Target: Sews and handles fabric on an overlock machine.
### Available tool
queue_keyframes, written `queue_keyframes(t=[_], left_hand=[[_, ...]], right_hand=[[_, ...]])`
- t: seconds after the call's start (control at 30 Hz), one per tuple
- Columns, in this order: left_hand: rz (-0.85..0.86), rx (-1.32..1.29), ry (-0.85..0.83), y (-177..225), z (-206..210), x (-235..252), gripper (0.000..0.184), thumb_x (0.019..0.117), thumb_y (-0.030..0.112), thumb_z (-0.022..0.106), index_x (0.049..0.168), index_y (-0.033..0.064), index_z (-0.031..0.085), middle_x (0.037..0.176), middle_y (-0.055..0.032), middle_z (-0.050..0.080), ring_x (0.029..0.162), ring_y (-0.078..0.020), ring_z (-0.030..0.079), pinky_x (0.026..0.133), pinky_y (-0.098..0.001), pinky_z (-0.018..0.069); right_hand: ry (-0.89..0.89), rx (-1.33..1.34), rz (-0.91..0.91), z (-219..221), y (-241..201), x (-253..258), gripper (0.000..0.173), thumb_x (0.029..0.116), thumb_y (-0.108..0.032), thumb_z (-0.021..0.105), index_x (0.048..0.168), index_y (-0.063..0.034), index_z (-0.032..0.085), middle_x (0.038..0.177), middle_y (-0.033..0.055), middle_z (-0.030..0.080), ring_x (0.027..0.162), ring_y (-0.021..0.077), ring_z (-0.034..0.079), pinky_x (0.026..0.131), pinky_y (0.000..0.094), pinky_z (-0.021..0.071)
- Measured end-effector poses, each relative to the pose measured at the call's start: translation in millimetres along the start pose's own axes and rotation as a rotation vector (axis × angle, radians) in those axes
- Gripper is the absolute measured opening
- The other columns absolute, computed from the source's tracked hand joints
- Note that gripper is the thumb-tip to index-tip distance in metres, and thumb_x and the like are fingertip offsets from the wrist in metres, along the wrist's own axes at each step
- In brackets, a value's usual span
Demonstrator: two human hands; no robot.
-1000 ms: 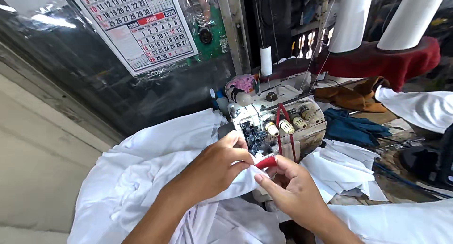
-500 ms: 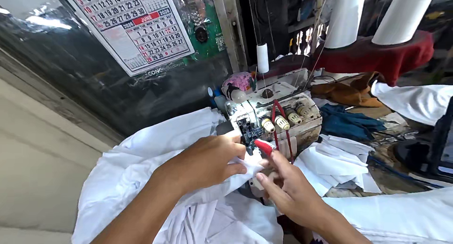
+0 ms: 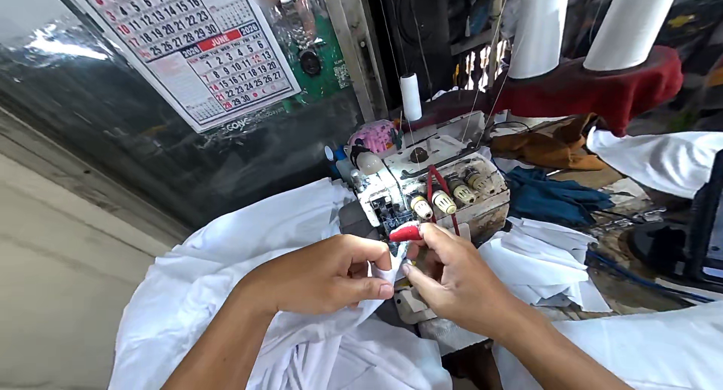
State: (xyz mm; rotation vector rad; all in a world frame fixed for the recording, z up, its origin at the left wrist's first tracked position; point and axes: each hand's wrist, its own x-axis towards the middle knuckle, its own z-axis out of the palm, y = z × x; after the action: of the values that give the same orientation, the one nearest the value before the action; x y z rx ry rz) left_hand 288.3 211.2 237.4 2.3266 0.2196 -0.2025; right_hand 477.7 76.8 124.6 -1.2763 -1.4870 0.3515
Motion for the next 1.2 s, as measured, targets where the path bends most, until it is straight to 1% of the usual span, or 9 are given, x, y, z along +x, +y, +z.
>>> queue_keyframes(t=[0.1, 0.23, 0.4, 0.53, 0.6, 0.83, 1.03, 1.13, 1.2], left_hand=[[-0.015, 0.004, -0.001, 4.3, 1.7, -0.1, 0.018, 0.1009, 0.030, 0.066, 0.102, 0.0127, 0.067, 0.073, -0.0024, 0.067, 0.059, -0.0119, 0.064, 0.052, -0.0238, 0.0545], [-0.129, 0.246, 0.034, 14.8, -4.7, 6.9, 0.017, 0.1000, 0.033, 0.067, 0.104, 0.0171, 0.068, 0.070, 0.0026, 0.066, 0.055, -0.0078, 0.061, 0.050, -0.0239, 0.0525], [-0.193, 0.491, -0.064, 28.9, 7.7, 11.4, 0.020, 0.1017, 0.037, 0.062, 0.109, 0.0195, 0.068, 0.085, 0.0054, 0.066, 0.070, -0.0065, 0.062, 0.065, -0.0307, 0.0557], [-0.159, 0.542, 0.034, 4.9, 6.4, 10.0, 0.014, 0.1018, 0.027, 0.063, 0.110, 0.0179, 0.069, 0.091, 0.0040, 0.067, 0.075, -0.0071, 0.065, 0.069, -0.0307, 0.0581], [-0.134, 0.706, 0.120, 2.0, 1.3, 7.9, 0.013, 0.1002, 0.033, 0.063, 0.107, 0.0228, 0.068, 0.094, 0.0081, 0.063, 0.079, -0.0042, 0.063, 0.070, -0.0280, 0.0578], [-0.137, 0.875, 0.187, 23.0, 22.0, 18.3, 0.026, 0.1006, 0.049, 0.058, 0.108, 0.0242, 0.061, 0.075, 0.0109, 0.059, 0.065, -0.0049, 0.061, 0.055, -0.0306, 0.0530], [-0.016, 0.784, 0.277, -6.9, 17.4, 12.6, 0.027, 0.1010, 0.050, 0.055, 0.110, 0.0274, 0.067, 0.090, 0.0122, 0.062, 0.075, -0.0011, 0.062, 0.061, -0.0273, 0.0546], [0.014, 0.698, 0.281, -7.3, 10.9, 5.8, 0.020, 0.1011, 0.043, 0.057, 0.099, 0.0275, 0.069, 0.103, 0.0130, 0.062, 0.078, 0.0018, 0.061, 0.062, -0.0228, 0.0559], [0.008, 0.632, 0.199, 12.4, 14.6, 3.9, 0.022, 0.1033, 0.041, 0.054, 0.098, 0.0253, 0.069, 0.094, 0.0133, 0.062, 0.073, 0.0034, 0.060, 0.061, -0.0188, 0.0562]], right_hand=[[-0.275, 0.242, 0.083, -4.4, -15.5, 5.3, 0.040, 0.0931, -0.015, 0.069, 0.130, -0.0211, 0.055, 0.101, -0.0027, 0.069, 0.065, 0.0098, 0.067, 0.056, 0.0284, 0.0614], [-0.409, 0.032, 0.090, -10.7, -12.4, 0.6, 0.026, 0.1006, -0.039, 0.063, 0.104, -0.0148, 0.071, 0.087, -0.0033, 0.065, 0.067, 0.0054, 0.058, 0.060, 0.0256, 0.0516], [-0.197, -0.304, 0.095, 2.6, -17.4, -52.4, 0.028, 0.0953, -0.041, 0.065, 0.114, -0.0228, 0.073, 0.129, 0.0064, 0.056, 0.107, 0.0180, 0.062, 0.079, 0.0403, 0.0598], [-0.286, -0.037, 0.230, 6.9, 5.4, -54.0, 0.029, 0.1036, -0.038, 0.055, 0.122, -0.0198, 0.067, 0.093, -0.0020, 0.071, 0.074, 0.0104, 0.068, 0.065, 0.0331, 0.0592], [-0.377, 0.200, 0.314, 2.9, 3.1, -31.3, 0.028, 0.1067, -0.038, 0.053, 0.123, -0.0172, 0.064, 0.088, -0.0024, 0.074, 0.064, 0.0108, 0.071, 0.054, 0.0293, 0.0614], [-0.665, 0.482, 0.422, -18.4, 9.2, -2.1, 0.028, 0.1064, -0.035, 0.057, 0.123, -0.0127, 0.064, 0.090, 0.0070, 0.076, 0.060, 0.0193, 0.073, 0.050, 0.0334, 0.0624], [-0.668, 0.530, 0.462, -17.4, 10.5, -0.9, 0.029, 0.1066, -0.034, 0.057, 0.123, -0.0116, 0.062, 0.089, 0.0079, 0.076, 0.061, 0.0193, 0.073, 0.051, 0.0326, 0.0623], [-0.651, 0.531, 0.454, -18.1, 8.0, -1.2, 0.029, 0.1066, -0.036, 0.057, 0.122, -0.0118, 0.062, 0.088, 0.0085, 0.076, 0.062, 0.0203, 0.073, 0.051, 0.0335, 0.0626], [-0.648, 0.545, 0.406, -17.0, 6.8, -6.1, 0.029, 0.1064, -0.036, 0.057, 0.119, -0.0116, 0.064, 0.087, 0.0081, 0.075, 0.061, 0.0197, 0.073, 0.051, 0.0332, 0.0622]])
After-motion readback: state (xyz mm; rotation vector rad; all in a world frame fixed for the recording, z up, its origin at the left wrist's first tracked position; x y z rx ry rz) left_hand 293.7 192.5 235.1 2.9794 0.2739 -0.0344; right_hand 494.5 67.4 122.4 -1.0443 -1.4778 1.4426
